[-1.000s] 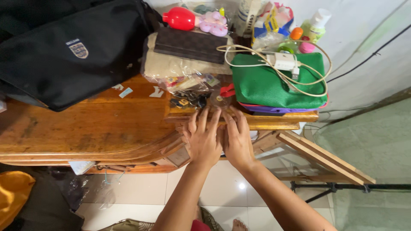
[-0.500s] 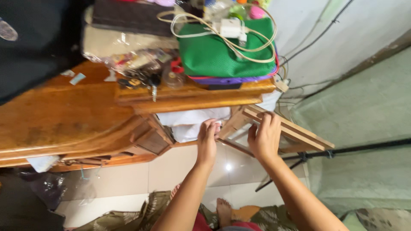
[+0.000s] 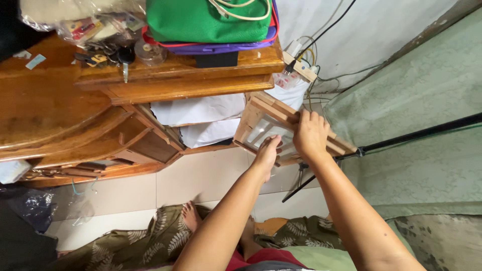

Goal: The person opens a wooden cabinet and removes various items one by one, including bottles, containers, a wallet, a pouch, and a charger, placing them on the cabinet surface.

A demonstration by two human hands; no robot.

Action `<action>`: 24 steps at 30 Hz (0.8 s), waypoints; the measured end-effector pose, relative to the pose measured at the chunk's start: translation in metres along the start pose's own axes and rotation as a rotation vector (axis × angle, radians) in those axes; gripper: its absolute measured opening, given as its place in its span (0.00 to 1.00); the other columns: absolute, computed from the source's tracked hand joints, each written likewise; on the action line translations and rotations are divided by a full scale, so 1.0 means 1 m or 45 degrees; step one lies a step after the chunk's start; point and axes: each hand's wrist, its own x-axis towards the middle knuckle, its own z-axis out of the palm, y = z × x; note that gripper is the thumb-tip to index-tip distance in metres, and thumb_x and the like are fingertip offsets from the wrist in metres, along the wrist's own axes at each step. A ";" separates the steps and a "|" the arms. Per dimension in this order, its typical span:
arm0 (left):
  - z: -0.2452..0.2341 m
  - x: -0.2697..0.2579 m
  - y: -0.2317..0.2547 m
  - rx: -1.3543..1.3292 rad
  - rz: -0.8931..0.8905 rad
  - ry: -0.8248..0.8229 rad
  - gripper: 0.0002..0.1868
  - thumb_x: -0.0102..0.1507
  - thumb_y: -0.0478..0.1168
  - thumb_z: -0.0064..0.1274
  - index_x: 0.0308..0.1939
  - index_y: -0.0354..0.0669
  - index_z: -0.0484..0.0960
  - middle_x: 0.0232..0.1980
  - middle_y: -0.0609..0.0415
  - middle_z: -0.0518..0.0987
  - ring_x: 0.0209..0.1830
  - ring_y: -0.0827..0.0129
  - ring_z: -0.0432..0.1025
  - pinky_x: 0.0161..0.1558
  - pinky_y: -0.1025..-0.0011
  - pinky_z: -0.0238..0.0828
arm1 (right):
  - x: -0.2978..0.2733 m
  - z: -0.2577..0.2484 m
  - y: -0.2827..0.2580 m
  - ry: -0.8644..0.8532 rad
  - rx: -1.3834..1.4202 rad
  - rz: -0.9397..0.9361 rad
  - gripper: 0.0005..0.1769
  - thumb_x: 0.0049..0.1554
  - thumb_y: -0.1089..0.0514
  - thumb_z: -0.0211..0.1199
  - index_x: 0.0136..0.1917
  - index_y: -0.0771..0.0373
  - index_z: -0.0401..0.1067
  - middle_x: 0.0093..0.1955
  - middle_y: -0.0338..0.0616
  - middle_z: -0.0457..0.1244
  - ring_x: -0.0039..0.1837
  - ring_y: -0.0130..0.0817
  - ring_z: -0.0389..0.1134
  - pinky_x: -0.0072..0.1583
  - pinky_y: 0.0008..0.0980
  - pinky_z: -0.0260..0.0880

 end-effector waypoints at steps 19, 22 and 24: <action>-0.028 -0.104 0.007 0.105 0.060 0.099 0.32 0.60 0.44 0.57 0.66 0.40 0.66 0.54 0.53 0.79 0.55 0.66 0.75 0.57 0.67 0.70 | -0.022 -0.025 -0.095 -0.439 0.353 0.111 0.20 0.53 0.54 0.66 0.51 0.71 0.67 0.50 0.65 0.66 0.51 0.64 0.68 0.54 0.55 0.69; -0.046 -0.121 0.026 0.336 0.113 0.176 0.35 0.52 0.42 0.65 0.61 0.37 0.71 0.52 0.47 0.82 0.52 0.61 0.77 0.53 0.66 0.73 | -0.021 -0.019 -0.113 -0.442 0.406 0.136 0.22 0.51 0.53 0.67 0.50 0.71 0.67 0.48 0.66 0.67 0.50 0.64 0.69 0.53 0.53 0.69; -0.061 -0.129 0.035 0.565 0.114 0.218 0.37 0.49 0.42 0.69 0.60 0.38 0.72 0.53 0.44 0.82 0.52 0.57 0.77 0.52 0.63 0.73 | -0.019 -0.017 -0.125 -0.415 0.484 0.134 0.22 0.51 0.53 0.68 0.49 0.71 0.67 0.46 0.65 0.68 0.49 0.61 0.69 0.52 0.51 0.70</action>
